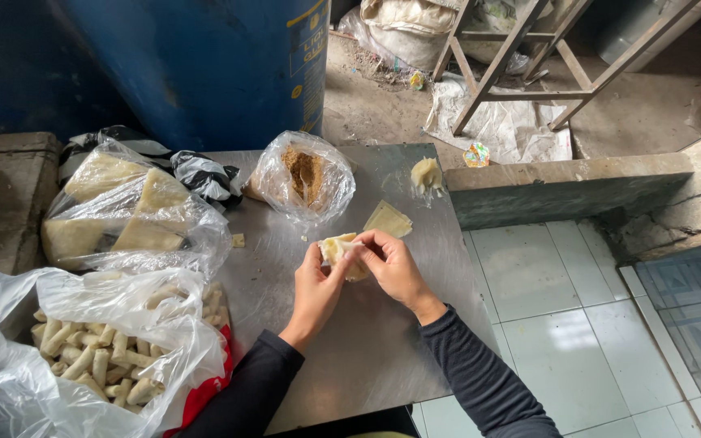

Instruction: The person pinches pieces from a block of dough, presses each piece into a thin wrapper on the metal table, spoons brown filling from a plastic bag onto the wrapper, folds the wrapper over the filling, and places the folded pastry into a plastic bag filled with finished pastries.

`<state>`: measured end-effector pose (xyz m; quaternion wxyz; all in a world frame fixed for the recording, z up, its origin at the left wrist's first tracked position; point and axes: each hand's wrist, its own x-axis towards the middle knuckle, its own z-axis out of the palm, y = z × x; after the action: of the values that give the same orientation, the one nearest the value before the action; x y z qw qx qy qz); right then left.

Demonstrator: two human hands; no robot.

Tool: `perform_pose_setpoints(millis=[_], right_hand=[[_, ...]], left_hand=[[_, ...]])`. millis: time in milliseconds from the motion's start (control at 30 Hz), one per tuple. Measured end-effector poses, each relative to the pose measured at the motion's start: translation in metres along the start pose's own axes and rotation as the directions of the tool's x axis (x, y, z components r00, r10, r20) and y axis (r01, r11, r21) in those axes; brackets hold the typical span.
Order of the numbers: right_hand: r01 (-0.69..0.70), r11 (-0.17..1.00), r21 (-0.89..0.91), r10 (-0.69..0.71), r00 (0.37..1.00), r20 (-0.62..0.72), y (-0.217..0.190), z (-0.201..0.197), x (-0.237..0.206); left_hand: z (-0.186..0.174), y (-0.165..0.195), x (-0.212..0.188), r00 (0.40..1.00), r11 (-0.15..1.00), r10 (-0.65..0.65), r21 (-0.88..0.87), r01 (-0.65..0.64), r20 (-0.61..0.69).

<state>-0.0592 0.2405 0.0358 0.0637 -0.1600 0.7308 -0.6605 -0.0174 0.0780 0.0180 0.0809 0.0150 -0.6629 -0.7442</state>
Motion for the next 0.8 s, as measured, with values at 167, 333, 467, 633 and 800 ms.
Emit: perform_pose_setpoints(millis=[167, 333, 467, 633, 800], right_hand=[[0.0, 1.0, 0.025, -0.001, 1.0, 0.003, 0.009, 0.004, -0.003], [-0.067, 0.977, 0.203, 0.07, 0.997, -0.007, 0.003, -0.004, 0.003], [0.078, 0.995, -0.057, -0.074, 0.995, 0.069, -0.008, 0.004, -0.006], [0.08, 0.994, -0.074, -0.077, 0.996, 0.04, -0.001, 0.004, -0.006], [-0.135, 0.906, 0.4, 0.139, 0.99, 0.019, 0.021, -0.019, 0.004]], left_hand=[[0.0, -0.003, -0.001, 0.998, 0.994, 0.019, 0.112, -0.013, -0.056], [0.0, -0.003, -0.001, 0.996, 0.997, 0.053, 0.067, -0.048, -0.066], [0.0, 0.003, -0.004, 0.996, 0.997, 0.036, 0.076, -0.029, -0.085], [-0.002, 0.007, -0.004, 0.997, 0.993, 0.042, 0.114, -0.034, -0.069], [0.0, 0.001, -0.005, 0.994, 0.988, -0.087, 0.121, 0.094, -0.059]])
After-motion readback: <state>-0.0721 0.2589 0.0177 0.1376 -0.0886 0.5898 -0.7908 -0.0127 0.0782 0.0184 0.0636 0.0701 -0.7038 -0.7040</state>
